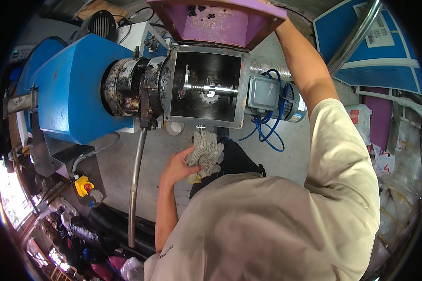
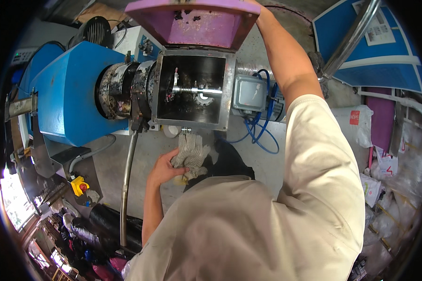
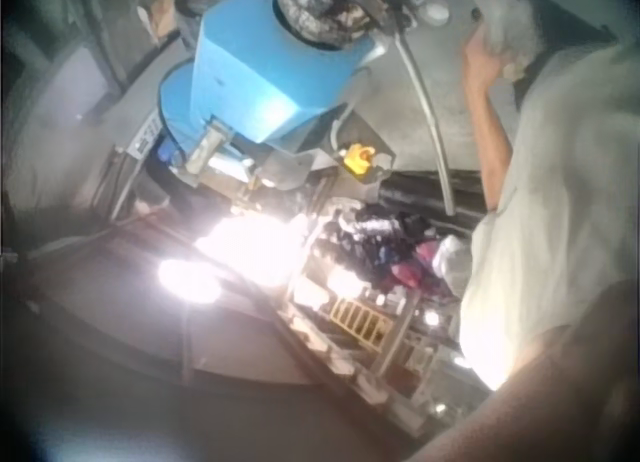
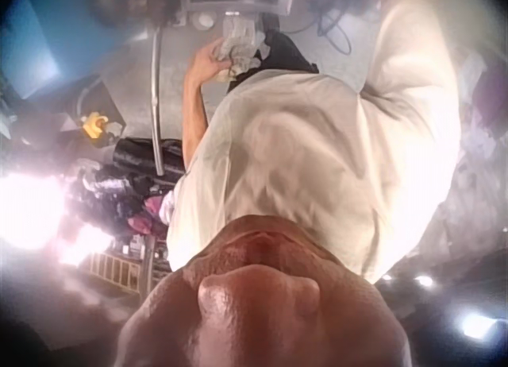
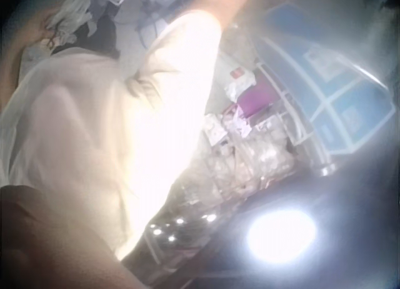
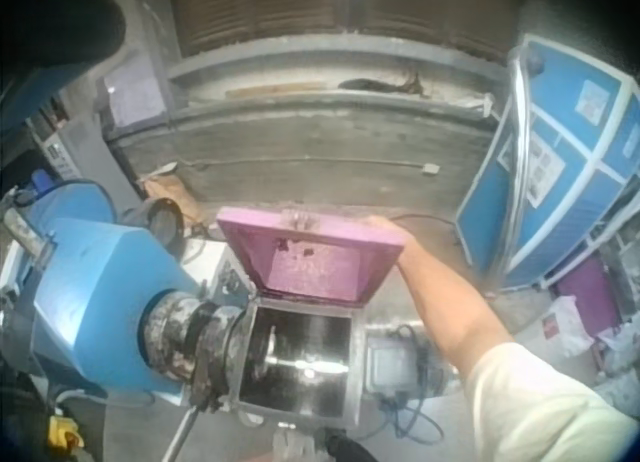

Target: The person puts on a pair of work gloves and proceeds to clean a large blue industrial machine. They wipe the exterior surfaces and the interior of an open compartment using a cloth, focusing on removing residue from the metal parts.

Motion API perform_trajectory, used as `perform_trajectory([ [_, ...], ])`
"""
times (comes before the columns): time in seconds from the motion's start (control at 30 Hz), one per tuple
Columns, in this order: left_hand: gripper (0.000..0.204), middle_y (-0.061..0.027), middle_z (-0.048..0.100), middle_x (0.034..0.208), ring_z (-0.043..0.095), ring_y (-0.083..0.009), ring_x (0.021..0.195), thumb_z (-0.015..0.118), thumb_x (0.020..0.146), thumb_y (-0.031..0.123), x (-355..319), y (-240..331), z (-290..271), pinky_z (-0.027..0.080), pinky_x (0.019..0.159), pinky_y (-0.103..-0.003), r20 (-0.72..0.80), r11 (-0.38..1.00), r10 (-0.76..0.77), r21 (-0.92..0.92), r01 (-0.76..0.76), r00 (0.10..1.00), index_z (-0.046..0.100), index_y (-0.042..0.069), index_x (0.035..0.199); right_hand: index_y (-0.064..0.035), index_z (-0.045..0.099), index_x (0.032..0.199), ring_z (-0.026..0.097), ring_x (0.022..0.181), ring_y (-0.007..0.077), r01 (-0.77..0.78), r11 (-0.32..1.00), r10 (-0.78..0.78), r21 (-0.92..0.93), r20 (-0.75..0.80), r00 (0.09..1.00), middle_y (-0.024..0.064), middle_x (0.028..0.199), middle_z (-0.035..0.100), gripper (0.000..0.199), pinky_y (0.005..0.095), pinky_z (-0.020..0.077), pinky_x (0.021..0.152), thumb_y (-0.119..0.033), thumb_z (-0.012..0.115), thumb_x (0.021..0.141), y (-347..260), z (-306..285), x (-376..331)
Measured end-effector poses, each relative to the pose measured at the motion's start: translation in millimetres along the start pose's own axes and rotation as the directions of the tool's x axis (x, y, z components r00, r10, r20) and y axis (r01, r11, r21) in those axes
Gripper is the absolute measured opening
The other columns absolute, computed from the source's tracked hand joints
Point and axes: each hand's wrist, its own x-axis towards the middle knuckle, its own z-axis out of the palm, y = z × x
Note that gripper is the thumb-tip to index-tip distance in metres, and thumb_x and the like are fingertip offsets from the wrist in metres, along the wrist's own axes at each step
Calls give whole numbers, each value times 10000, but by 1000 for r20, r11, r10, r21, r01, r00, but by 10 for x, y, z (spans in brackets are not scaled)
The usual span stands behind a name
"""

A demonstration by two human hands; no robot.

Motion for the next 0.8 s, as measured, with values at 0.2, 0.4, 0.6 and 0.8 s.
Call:
perform_trajectory([
  [0.2, 738, -96, 707, 1312, 622, -152, 1209, 853, 713, 15, -384, -75, 19, 451, 1073, -309, -83, 983, -86, -170, 71, 993, 618, 32, 1412, -16, 693, 1188, 704, 1027, 255, -111, 987, 103, 119, 72, 992, 158, 1124, 744, 365, 393, 543, 900, -285, 709, 942, 373, 41, 313],
  [0.4, 728, -52, 697, 1293, 611, -141, 1194, 804, 724, -89, -650, -260, 93, 456, 1070, -314, -139, 901, -187, -419, 113, 972, 607, 11, 1418, -33, 680, 1196, 716, 1004, 243, -191, 968, 170, 162, 137, 976, 148, 1120, 747, 388, 389, 552, 879, -340, 705, 960, 631, 66, 422],
  [0.6, 721, -43, 692, 1293, 614, -129, 1182, 800, 738, -99, -665, -316, 147, 473, 1051, -305, -106, 896, -181, -427, 119, 978, 597, 2, 1423, -50, 666, 1205, 728, 981, 231, -234, 968, 213, 92, 188, 959, 139, 1116, 751, 414, 384, 562, 858, -395, 700, 979, 640, -119, 232],
  [0.8, 731, -48, 696, 1295, 613, -130, 1181, 814, 739, -79, -676, -324, 103, 471, 1054, -303, -80, 917, -123, -390, 82, 989, 593, 6, 1431, -91, 676, 1198, 692, 964, 130, -307, 952, 307, 17, 2, 952, 36, 1122, 736, 488, 305, 501, 837, -512, 713, 954, 368, -554, -890],
])
